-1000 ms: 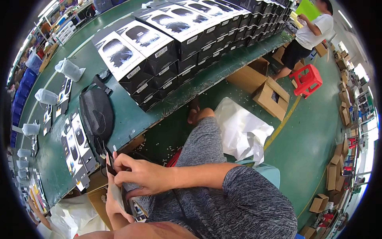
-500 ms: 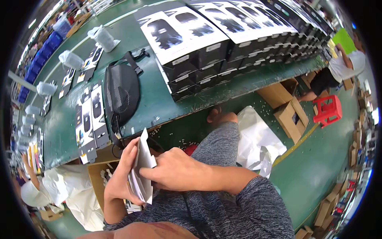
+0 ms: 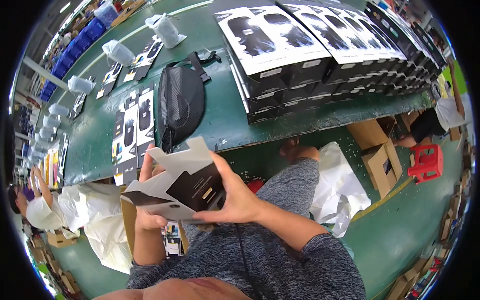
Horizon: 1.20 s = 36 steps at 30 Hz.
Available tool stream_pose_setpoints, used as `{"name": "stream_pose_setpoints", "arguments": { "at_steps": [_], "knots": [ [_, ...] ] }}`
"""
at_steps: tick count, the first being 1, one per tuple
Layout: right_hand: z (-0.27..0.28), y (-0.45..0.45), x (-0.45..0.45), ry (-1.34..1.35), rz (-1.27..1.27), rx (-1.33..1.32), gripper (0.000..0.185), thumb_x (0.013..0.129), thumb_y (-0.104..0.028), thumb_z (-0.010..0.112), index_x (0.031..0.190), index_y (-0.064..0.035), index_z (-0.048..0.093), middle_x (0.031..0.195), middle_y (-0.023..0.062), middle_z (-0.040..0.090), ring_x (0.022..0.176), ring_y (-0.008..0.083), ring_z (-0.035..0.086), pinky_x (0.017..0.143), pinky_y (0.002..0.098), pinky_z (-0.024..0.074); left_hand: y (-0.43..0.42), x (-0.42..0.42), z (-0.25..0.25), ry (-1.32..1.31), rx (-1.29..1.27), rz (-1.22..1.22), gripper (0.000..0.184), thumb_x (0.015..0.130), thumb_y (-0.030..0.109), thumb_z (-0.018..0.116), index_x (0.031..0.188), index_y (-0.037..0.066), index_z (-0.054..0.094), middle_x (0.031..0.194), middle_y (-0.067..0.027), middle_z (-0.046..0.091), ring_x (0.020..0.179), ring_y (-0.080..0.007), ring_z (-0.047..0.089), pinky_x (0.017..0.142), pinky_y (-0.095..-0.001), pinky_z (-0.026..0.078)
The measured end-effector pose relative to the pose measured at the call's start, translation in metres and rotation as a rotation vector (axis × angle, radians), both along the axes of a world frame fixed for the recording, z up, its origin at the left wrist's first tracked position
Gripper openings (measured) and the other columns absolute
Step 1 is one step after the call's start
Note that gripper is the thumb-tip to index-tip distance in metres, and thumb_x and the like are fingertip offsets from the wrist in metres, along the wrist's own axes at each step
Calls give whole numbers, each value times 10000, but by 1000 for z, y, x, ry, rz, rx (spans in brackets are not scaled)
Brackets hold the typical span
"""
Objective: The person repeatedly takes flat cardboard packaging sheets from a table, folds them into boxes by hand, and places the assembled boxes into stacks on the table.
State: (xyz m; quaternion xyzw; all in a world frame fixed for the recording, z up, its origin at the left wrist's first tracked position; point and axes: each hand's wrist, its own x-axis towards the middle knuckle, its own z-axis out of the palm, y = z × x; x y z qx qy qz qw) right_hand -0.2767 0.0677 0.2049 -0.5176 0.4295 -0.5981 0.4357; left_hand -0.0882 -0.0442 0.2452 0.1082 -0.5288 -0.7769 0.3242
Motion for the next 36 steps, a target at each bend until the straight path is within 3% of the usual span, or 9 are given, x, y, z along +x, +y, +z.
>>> {"name": "stream_pose_setpoints", "arguments": {
  "at_steps": [3, 6, 11, 14, 20, 27, 29, 33, 36],
  "knots": [
    [8, -4, -9, 97, 148, -34, 1252, 723, -181, 900, 1619, -2, 44, 1524, 190, 380, 1404, 289, 413, 1175, 401, 324, 2, -2, -1, 29, -32, -1, 1158, 691, 194, 908, 1593, 6, 206, 1473, -258, 455, 1389, -356, 465, 1147, -465, 370],
    [8, -8, -4, 14, 75, -150, 1326, 715, -155, 913, 1625, -19, -42, 1492, 194, 397, 1364, 286, 454, 1147, 430, 356, -7, -16, -4, 59, -424, 85, 828, 710, 226, 920, 1370, 63, 448, 1395, -234, 488, 1315, -337, 499, 1096, -464, 406],
    [18, -13, -10, 367, -172, -544, 869, 662, -142, 923, 1438, -166, 531, 1432, 220, 488, 1288, 433, 536, 1043, 505, 479, -5, -15, -9, -44, -696, 229, 708, 666, 303, 961, 1186, 59, 546, 1273, -186, 540, 1225, -322, 538, 1061, -474, 424],
    [26, -11, -9, 404, -174, -550, 714, 674, -143, 908, 1323, -157, 611, 1363, 183, 562, 1276, 444, 559, 1020, 521, 507, -7, -18, -9, 69, -655, 238, 628, 678, 302, 955, 1105, 50, 569, 1210, -165, 588, 1220, -338, 550, 1059, -483, 423],
    [40, -9, -10, 525, -175, -566, 529, 645, -125, 912, 1065, -128, 589, 1312, 179, 580, 1226, 450, 607, 983, 538, 550, -2, -20, -8, 60, -692, 257, 665, 666, 291, 960, 1160, 41, 591, 1203, -158, 620, 1249, -361, 542, 1057, -499, 426],
    [14, -2, -5, 193, -163, -596, 726, 707, -196, 945, 1259, -137, 478, 1263, 210, 582, 1216, 452, 605, 1039, 605, 497, -2, -19, -7, 149, -750, 233, 702, 642, 275, 973, 1194, 35, 612, 1031, -75, 597, 1107, -290, 565, 973, -460, 447],
    [5, -11, 12, -75, -283, -643, 714, 799, -302, 874, 1360, -144, 462, 1365, 285, 540, 1363, 520, 472, 1097, 578, 438, 6, -23, -7, 157, -734, 246, 740, 707, 264, 934, 1318, 18, 596, 964, -57, 562, 984, -264, 548, 946, -463, 442],
    [24, -1, 1, 193, -309, -524, 535, 952, -494, 661, 1284, -77, 615, 1408, 344, 521, 1351, 551, 476, 1087, 586, 432, 3, -27, 10, 64, -957, 135, 555, 835, 297, 803, 1335, 88, 679, 913, -26, 468, 901, -242, 485, 923, -441, 398],
    [27, -1, -6, 217, -272, -503, 481, 986, -438, 642, 1264, -46, 651, 1374, 339, 556, 1322, 554, 504, 1071, 581, 440, 4, -19, 26, -139, -917, 24, 568, 834, 261, 793, 1373, 135, 668, 1006, -56, 443, 975, -250, 456, 949, -387, 392]
  ]
}}
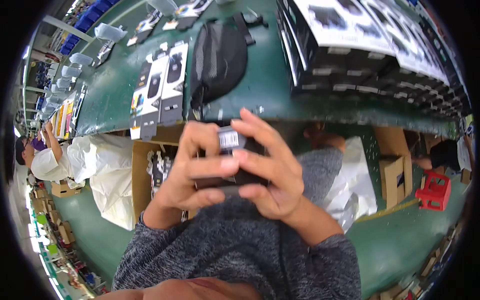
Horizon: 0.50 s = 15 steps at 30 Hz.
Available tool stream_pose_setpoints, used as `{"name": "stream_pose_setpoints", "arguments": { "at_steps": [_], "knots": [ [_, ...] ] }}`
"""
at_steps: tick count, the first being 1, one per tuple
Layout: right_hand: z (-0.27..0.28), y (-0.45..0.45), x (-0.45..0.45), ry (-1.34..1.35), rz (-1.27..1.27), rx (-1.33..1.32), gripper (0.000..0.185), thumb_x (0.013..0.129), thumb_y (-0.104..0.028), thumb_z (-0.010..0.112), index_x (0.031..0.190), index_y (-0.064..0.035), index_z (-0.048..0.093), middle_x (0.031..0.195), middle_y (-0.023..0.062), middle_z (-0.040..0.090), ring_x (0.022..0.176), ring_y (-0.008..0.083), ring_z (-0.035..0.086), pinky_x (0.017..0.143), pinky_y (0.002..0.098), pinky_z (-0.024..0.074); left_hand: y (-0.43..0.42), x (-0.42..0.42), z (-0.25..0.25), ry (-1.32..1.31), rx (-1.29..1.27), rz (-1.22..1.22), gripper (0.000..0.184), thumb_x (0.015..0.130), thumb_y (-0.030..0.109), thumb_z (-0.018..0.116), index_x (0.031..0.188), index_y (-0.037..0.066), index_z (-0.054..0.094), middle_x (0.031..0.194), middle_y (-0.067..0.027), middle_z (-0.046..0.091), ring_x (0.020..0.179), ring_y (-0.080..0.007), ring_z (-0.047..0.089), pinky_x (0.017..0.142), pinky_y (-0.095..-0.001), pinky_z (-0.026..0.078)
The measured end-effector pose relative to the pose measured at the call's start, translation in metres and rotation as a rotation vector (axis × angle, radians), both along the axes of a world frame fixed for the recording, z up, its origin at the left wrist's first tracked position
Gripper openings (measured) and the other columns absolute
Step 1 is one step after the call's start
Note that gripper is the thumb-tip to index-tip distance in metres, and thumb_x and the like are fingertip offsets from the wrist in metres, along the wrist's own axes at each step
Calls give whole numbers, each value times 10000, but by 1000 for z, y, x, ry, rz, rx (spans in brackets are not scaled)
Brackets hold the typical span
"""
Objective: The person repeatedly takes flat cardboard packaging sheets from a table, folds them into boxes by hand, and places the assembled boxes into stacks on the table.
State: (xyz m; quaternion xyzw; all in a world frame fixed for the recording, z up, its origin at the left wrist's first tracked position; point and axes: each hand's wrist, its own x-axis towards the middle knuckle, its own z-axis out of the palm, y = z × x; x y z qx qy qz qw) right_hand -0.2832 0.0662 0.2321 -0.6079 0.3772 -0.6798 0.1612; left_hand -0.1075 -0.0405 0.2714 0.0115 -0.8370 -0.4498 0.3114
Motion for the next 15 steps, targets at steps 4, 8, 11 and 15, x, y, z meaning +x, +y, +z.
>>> {"name": "stream_pose_setpoints", "arguments": {
  "at_steps": [4, 8, 11, 15],
  "knots": [
    [-13, 1, 0, 9, -34, 33, 440, 975, -385, 676, 1266, -55, 663, 1377, 305, 565, 1334, 523, 504, 1079, 557, 437, 7, -5, -13, -11, 93, 136, 670, 810, 178, 820, 1440, 148, 593, 1397, -181, 454, 1248, -346, 479, 1075, -430, 400],
    [-16, 1, 6, -11, 1, 44, 451, 955, -407, 691, 1257, -72, 678, 1388, 297, 557, 1334, 504, 512, 1089, 533, 438, 13, 0, -22, 118, 0, 146, 601, 814, 197, 819, 1383, 174, 628, 1411, -199, 469, 1262, -372, 494, 1054, -467, 431],
    [-16, -1, 8, -29, 28, 3, 464, 955, -442, 678, 1243, -78, 685, 1390, 299, 554, 1330, 506, 513, 1089, 540, 436, 21, -2, -16, 180, -94, 204, 527, 803, 215, 826, 1308, 222, 674, 1381, -188, 516, 1245, -371, 517, 1032, -481, 456],
    [-15, 4, 8, 14, 40, -35, 482, 929, -478, 680, 1195, -77, 692, 1374, 298, 561, 1321, 527, 509, 1072, 581, 439, 29, -7, -12, 220, -236, 253, 435, 794, 199, 820, 1199, 309, 705, 1328, -120, 583, 1262, -355, 535, 1042, -506, 470]
  ]
}}
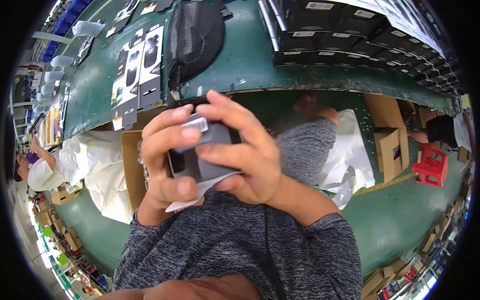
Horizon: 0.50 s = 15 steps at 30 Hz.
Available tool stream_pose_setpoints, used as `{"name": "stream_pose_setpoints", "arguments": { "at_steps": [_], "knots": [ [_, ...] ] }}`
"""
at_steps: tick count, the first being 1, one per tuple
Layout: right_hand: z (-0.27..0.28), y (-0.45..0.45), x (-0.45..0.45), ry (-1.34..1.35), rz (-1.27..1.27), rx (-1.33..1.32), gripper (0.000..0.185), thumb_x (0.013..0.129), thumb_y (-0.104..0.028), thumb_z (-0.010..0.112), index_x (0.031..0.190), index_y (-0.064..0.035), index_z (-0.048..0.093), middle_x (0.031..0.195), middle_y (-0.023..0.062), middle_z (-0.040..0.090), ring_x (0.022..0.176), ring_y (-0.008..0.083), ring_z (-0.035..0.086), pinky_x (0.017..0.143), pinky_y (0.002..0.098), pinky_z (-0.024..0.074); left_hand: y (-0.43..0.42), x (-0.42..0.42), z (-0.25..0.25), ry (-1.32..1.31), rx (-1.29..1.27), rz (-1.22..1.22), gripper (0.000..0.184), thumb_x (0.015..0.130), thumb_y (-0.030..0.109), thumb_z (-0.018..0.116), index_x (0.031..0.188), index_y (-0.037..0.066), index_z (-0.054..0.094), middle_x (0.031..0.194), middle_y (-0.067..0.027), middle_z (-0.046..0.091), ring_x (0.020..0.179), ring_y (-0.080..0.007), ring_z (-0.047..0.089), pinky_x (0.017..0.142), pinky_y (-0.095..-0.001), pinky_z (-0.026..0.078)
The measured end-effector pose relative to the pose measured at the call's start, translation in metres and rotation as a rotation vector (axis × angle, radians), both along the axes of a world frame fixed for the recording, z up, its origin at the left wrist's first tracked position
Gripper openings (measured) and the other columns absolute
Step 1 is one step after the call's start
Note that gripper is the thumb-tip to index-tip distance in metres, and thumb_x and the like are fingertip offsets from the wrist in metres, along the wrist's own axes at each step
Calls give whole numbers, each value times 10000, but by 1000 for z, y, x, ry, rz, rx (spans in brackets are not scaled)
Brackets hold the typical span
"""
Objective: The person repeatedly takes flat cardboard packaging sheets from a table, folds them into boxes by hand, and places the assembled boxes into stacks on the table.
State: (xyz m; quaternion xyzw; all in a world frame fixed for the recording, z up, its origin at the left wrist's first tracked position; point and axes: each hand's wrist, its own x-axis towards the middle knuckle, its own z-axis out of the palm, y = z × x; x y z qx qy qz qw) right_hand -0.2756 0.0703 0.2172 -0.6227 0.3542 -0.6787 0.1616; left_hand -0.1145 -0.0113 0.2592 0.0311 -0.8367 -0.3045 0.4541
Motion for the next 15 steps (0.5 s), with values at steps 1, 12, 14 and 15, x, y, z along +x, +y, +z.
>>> {"name": "stream_pose_setpoints", "arguments": {
  "at_steps": [1, 12, 14, 15],
  "knots": [
    [1, 2, -1, 20, 3, -12, 490, 893, -480, 712, 1171, -76, 698, 1362, 292, 570, 1315, 539, 509, 1064, 590, 444, 4, 1, -1, 4, -18, 24, 415, 795, 192, 816, 1172, 329, 710, 1318, -103, 596, 1271, -352, 538, 1047, -515, 472],
    [8, 9, 16, -213, 14, -114, 434, 699, -307, 897, 1024, -112, 685, 1391, 287, 550, 1355, 585, 450, 1083, 616, 422, 18, 17, -13, 54, 28, 51, 394, 777, 38, 779, 1140, 96, 635, 1361, -121, 595, 1431, -512, 390, 1143, -688, 370],
    [12, 12, 11, -97, 15, -107, 418, 744, -328, 878, 1022, -117, 648, 1373, 294, 559, 1345, 573, 469, 1077, 621, 424, 16, 16, -11, 92, 1, 68, 179, 783, 124, 776, 947, 97, 708, 1228, -112, 649, 1345, -480, 514, 1108, -643, 443],
    [11, 11, 7, -60, 35, -102, 411, 755, -336, 872, 1026, -120, 650, 1369, 293, 562, 1340, 572, 474, 1073, 621, 427, 14, 18, -14, 109, -26, 71, 182, 780, 164, 782, 938, 100, 720, 1205, -101, 651, 1320, -456, 540, 1092, -635, 460]
  ]
}}
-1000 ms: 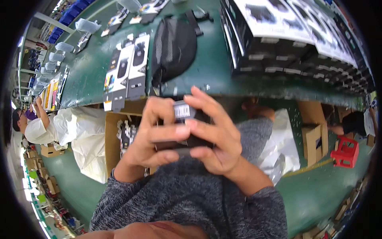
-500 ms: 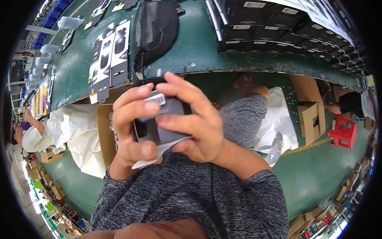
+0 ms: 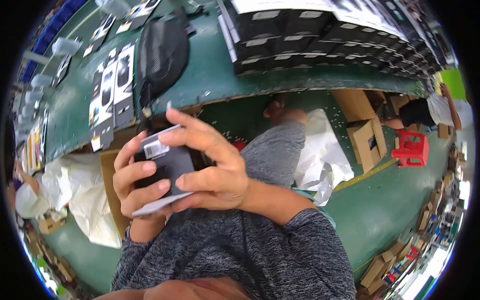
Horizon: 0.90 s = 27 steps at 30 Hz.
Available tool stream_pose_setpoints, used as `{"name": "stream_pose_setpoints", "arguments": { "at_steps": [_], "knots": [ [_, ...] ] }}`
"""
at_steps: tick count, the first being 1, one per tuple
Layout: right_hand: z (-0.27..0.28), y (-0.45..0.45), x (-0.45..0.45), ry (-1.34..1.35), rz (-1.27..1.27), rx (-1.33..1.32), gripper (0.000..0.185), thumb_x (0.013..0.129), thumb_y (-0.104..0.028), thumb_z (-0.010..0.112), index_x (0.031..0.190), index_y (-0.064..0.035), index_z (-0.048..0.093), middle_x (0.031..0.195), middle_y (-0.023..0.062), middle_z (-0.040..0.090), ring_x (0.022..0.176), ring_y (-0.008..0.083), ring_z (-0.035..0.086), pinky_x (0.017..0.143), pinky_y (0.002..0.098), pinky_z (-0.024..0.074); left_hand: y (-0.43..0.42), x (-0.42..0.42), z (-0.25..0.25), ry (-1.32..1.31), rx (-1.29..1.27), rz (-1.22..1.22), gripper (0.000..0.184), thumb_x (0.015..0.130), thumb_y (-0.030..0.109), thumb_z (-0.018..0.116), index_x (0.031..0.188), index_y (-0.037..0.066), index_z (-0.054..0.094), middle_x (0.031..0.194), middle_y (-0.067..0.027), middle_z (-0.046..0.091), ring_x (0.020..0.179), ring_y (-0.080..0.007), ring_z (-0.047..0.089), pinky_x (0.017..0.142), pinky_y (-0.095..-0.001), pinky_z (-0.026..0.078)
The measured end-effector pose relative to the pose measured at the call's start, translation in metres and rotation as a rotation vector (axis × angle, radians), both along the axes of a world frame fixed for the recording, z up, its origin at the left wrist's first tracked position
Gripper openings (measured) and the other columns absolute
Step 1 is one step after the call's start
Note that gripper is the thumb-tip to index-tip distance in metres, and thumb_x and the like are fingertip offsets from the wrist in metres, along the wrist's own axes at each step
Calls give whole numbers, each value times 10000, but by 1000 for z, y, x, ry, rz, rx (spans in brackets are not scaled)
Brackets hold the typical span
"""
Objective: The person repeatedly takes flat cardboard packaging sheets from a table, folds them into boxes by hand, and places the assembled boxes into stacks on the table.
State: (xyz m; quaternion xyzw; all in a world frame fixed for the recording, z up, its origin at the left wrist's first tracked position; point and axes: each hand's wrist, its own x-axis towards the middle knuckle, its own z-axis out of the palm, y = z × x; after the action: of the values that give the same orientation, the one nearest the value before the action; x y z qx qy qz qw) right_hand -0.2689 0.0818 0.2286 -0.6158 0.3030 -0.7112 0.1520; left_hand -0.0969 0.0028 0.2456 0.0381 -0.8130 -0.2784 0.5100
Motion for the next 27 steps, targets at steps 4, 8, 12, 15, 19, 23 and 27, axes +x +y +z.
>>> {"name": "stream_pose_setpoints", "arguments": {
  "at_steps": [4, 8, 12, 15, 19, 23, 27],
  "knots": [
    [-7, -2, 4, -5, 34, 1, 348, 854, -367, 804, 1062, -145, 635, 1330, 281, 582, 1293, 587, 499, 1038, 642, 449, -3, 10, 4, 9, 140, -179, 371, 847, 412, 764, 982, 66, 778, 1189, -142, 696, 1311, -438, 562, 1101, -625, 415],
    [-7, -1, 2, 0, 161, -93, 307, 967, -412, 676, 1069, -136, 591, 1305, 275, 583, 1270, 583, 513, 993, 621, 504, -11, 14, -3, 179, 516, -492, 379, 758, 333, 856, 956, 15, 798, 1402, -329, 519, 1442, -513, 372, 1108, -608, 421],
    [-3, 1, 13, 12, 178, -84, 353, 982, -447, 649, 977, -106, 555, 1193, 240, 612, 1210, 472, 593, 974, 640, 516, -13, 15, -2, 2, 640, -618, 1083, 550, 401, 996, 1462, 169, 460, 1615, -362, 177, 1467, -533, 305, 1126, -607, 403],
    [-1, 8, 17, 104, 140, -42, 485, 854, -622, 711, 887, -156, 581, 1170, 192, 624, 1255, 445, 559, 1085, 681, 386, -10, 26, -6, -229, 697, -643, 1372, 527, 414, 988, 1582, 38, 196, 1558, -304, 311, 1374, -393, 455, 1127, -487, 397],
    [-14, 0, 23, 58, 29, 15, 828, 663, -643, 861, 1255, -173, 523, 1396, 216, 472, 1404, 415, 403, 1174, 612, 280, 0, 45, 13, -344, 561, -346, 1204, 601, 404, 910, 1536, -85, 330, 1257, -187, 555, 1131, -266, 584, 973, -366, 468],
    [-7, 10, 57, -491, 509, 447, 1222, 618, -502, 964, 1504, 22, 306, 1561, 221, 333, 1474, 348, 333, 1214, 478, 271, 9, 61, 34, -352, 184, 24, 1158, 631, 411, 909, 1513, -92, 353, 1243, -203, 550, 1090, -283, 569, 962, -414, 464],
    [-1, 21, 71, -688, 652, 799, 1000, 736, -410, 900, 1479, 1, 373, 1571, 199, 334, 1446, 288, 384, 1199, 429, 299, 19, 69, 36, -447, 87, 119, 1178, 593, 438, 947, 1518, -32, 389, 1274, -182, 556, 1130, -342, 550, 1043, -505, 399]
  ]
}}
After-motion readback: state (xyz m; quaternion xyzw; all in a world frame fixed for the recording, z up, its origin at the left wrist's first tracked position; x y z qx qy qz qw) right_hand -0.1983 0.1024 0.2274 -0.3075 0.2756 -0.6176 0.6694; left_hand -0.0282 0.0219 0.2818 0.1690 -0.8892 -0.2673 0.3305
